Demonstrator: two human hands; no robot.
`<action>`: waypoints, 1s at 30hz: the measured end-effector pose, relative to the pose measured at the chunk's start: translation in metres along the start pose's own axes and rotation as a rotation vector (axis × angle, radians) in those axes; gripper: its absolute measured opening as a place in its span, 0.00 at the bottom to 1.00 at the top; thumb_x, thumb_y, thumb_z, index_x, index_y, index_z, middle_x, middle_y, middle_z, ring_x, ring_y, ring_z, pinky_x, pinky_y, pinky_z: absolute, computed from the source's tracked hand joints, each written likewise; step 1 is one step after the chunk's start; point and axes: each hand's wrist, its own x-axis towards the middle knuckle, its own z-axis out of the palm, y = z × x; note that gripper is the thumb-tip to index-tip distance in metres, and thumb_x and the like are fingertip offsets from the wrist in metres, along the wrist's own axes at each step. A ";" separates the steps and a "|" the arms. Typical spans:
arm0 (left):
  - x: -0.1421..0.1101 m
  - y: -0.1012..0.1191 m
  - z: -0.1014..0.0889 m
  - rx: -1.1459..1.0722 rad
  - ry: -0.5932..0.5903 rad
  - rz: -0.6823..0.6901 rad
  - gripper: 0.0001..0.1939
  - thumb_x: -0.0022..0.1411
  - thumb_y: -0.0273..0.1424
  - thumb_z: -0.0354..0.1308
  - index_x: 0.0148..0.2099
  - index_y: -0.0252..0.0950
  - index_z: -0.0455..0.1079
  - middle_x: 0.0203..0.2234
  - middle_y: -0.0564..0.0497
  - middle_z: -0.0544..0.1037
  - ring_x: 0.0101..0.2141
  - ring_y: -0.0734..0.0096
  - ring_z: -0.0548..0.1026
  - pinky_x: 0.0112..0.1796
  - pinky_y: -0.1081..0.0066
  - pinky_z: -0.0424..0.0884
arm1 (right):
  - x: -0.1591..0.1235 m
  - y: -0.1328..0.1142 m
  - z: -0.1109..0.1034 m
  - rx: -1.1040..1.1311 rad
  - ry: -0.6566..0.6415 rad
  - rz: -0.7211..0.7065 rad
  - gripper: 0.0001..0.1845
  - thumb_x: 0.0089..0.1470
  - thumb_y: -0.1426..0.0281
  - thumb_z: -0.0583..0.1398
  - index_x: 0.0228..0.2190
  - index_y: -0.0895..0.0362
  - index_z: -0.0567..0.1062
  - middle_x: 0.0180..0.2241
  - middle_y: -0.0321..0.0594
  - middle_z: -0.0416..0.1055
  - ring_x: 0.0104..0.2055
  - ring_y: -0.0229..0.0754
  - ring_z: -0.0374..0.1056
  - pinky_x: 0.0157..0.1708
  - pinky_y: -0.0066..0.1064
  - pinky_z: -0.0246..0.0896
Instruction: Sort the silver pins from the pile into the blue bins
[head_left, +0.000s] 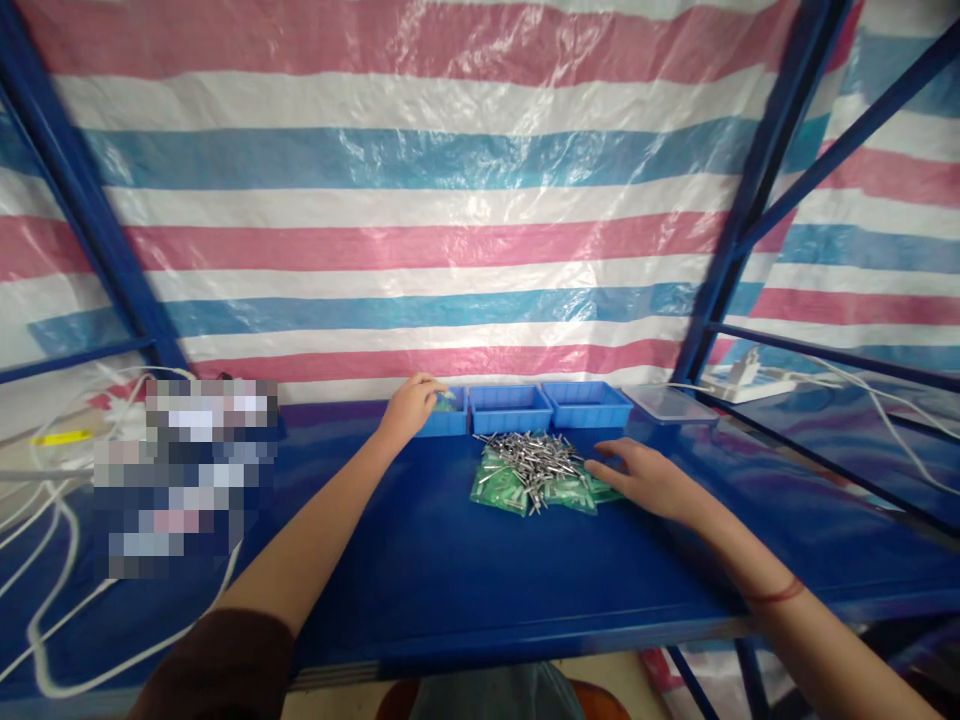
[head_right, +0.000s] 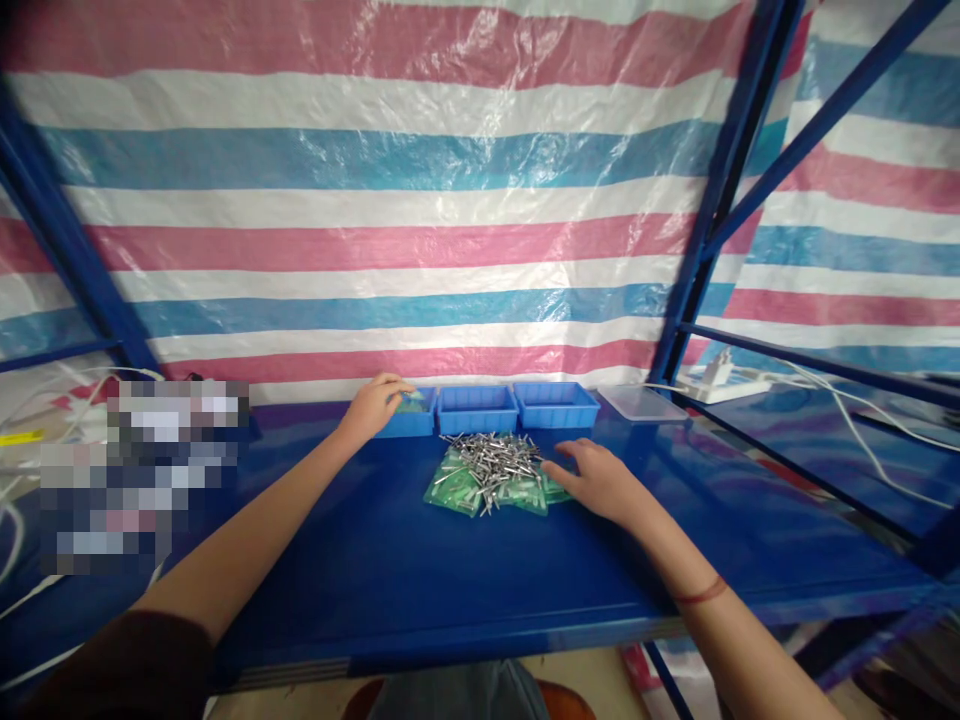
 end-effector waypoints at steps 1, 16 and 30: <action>0.003 -0.002 0.003 0.028 -0.088 0.003 0.17 0.56 0.22 0.46 0.37 0.37 0.75 0.38 0.49 0.75 0.41 0.67 0.72 0.46 0.69 0.66 | -0.004 0.005 0.002 -0.040 -0.003 -0.004 0.26 0.50 0.53 0.53 0.38 0.62 0.75 0.39 0.53 0.72 0.40 0.52 0.68 0.43 0.41 0.60; -0.042 0.129 0.000 -0.524 -0.279 -0.011 0.17 0.61 0.38 0.48 0.47 0.36 0.70 0.37 0.48 0.76 0.34 0.69 0.73 0.37 0.70 0.67 | 0.002 0.004 -0.033 0.554 0.075 0.177 0.20 0.38 0.60 0.63 0.33 0.58 0.70 0.27 0.39 0.69 0.27 0.39 0.64 0.25 0.29 0.58; -0.042 0.117 0.010 -0.984 -0.180 -0.271 0.13 0.58 0.38 0.53 0.29 0.34 0.62 0.19 0.55 0.68 0.23 0.76 0.69 0.26 0.75 0.65 | 0.039 -0.091 -0.004 1.038 0.039 0.146 0.22 0.47 0.50 0.56 0.27 0.57 0.69 0.22 0.35 0.66 0.22 0.33 0.61 0.19 0.24 0.53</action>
